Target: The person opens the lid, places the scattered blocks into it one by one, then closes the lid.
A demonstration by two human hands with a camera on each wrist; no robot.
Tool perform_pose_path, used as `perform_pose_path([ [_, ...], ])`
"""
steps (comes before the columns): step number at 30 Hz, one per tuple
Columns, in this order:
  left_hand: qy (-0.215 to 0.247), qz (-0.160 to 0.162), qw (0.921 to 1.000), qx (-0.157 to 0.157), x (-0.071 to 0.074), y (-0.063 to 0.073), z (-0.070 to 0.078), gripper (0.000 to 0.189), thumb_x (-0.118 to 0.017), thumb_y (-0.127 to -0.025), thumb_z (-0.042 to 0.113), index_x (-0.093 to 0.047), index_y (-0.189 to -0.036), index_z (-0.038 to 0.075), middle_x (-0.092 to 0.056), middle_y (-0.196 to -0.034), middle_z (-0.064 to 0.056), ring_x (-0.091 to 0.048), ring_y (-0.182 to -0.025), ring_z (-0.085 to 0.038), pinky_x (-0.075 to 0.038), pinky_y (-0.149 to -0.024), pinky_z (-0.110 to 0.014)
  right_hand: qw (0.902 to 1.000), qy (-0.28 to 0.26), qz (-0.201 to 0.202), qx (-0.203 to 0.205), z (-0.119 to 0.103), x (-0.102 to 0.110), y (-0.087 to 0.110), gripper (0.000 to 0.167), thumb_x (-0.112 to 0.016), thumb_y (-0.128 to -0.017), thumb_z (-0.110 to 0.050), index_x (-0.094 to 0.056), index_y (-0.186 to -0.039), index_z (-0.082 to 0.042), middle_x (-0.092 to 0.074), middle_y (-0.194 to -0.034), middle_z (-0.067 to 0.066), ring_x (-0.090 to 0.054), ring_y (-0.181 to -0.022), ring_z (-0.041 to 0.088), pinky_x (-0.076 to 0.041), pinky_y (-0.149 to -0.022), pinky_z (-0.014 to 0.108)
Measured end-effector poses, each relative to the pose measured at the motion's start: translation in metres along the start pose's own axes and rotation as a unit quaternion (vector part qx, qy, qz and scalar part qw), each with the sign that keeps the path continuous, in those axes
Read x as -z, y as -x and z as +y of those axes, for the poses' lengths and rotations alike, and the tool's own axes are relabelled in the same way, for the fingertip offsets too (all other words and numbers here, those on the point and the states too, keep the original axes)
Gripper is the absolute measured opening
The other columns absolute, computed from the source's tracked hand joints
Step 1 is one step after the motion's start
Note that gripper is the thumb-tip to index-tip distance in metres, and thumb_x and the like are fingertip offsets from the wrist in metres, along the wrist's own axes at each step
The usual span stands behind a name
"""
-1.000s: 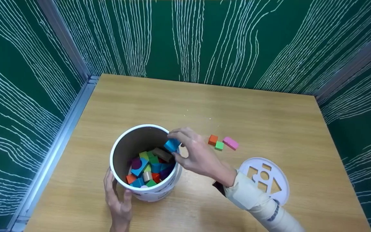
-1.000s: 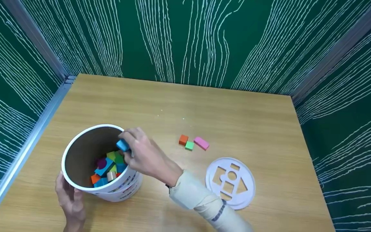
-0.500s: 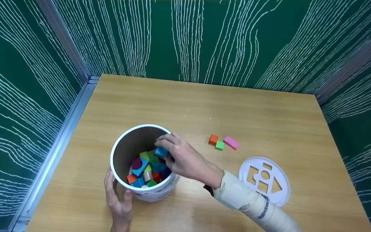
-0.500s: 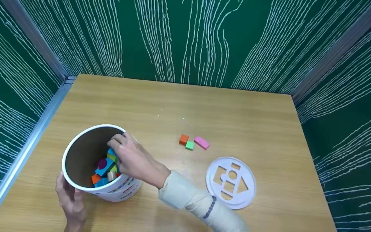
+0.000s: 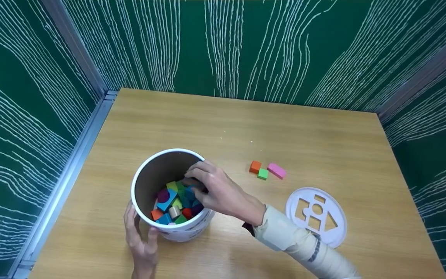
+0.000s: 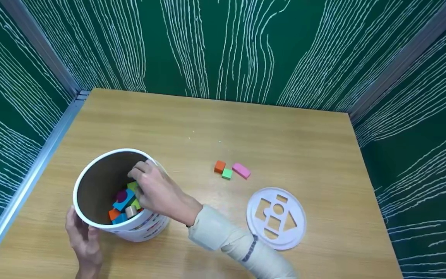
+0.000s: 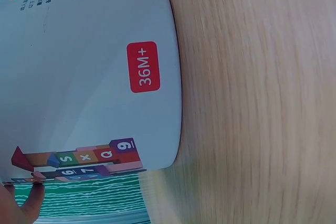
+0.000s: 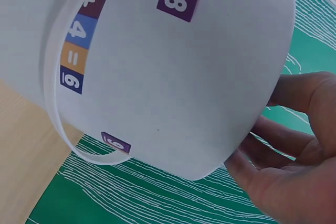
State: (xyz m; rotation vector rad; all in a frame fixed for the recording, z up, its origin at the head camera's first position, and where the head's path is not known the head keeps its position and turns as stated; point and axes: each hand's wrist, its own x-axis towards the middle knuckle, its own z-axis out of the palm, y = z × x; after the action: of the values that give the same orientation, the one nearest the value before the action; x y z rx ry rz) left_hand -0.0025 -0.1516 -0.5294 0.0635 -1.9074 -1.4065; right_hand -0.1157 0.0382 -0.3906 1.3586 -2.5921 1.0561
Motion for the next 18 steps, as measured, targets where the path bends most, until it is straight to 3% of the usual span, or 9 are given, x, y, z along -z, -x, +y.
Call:
perform_pose_path([
  [5,0.005,0.009,0.9998,-0.016,0.0,-0.004,0.015,0.065,-0.054,-0.076,-0.007,-0.035,-0.138,-0.007,-0.037,-0.145,-0.014,-0.036,-0.131,-0.021,-0.033,-0.103,-0.024,0.9998,-0.006,0.018,0.007,0.0,0.003,0.001,0.023,-0.068,-0.084,-0.004,-0.067,-0.107,-0.005,-0.062,-0.11,0.005,-0.055,-0.101,0.015,-0.049,-0.085,0.02],
  [8,0.008,0.015,0.9995,-0.026,0.0,-0.003,0.016,0.063,-0.054,-0.076,-0.005,-0.035,-0.137,-0.009,-0.038,-0.145,-0.013,-0.037,-0.13,-0.021,-0.034,-0.102,-0.023,0.9995,-0.004,0.028,0.012,-0.001,0.005,0.002,0.02,-0.067,-0.085,-0.005,-0.067,-0.105,-0.005,-0.063,-0.108,0.005,-0.055,-0.099,0.015,-0.048,-0.085,0.019],
  [18,0.006,0.011,0.9996,-0.025,-0.002,-0.007,0.025,0.064,-0.054,-0.076,-0.008,-0.035,-0.137,-0.009,-0.038,-0.145,-0.013,-0.037,-0.13,-0.02,-0.033,-0.104,-0.022,0.9992,-0.015,0.031,-0.022,0.002,0.012,0.008,0.024,-0.069,-0.084,-0.01,-0.067,-0.109,-0.007,-0.061,-0.112,0.004,-0.054,-0.1,0.014,-0.049,-0.083,0.018],
])
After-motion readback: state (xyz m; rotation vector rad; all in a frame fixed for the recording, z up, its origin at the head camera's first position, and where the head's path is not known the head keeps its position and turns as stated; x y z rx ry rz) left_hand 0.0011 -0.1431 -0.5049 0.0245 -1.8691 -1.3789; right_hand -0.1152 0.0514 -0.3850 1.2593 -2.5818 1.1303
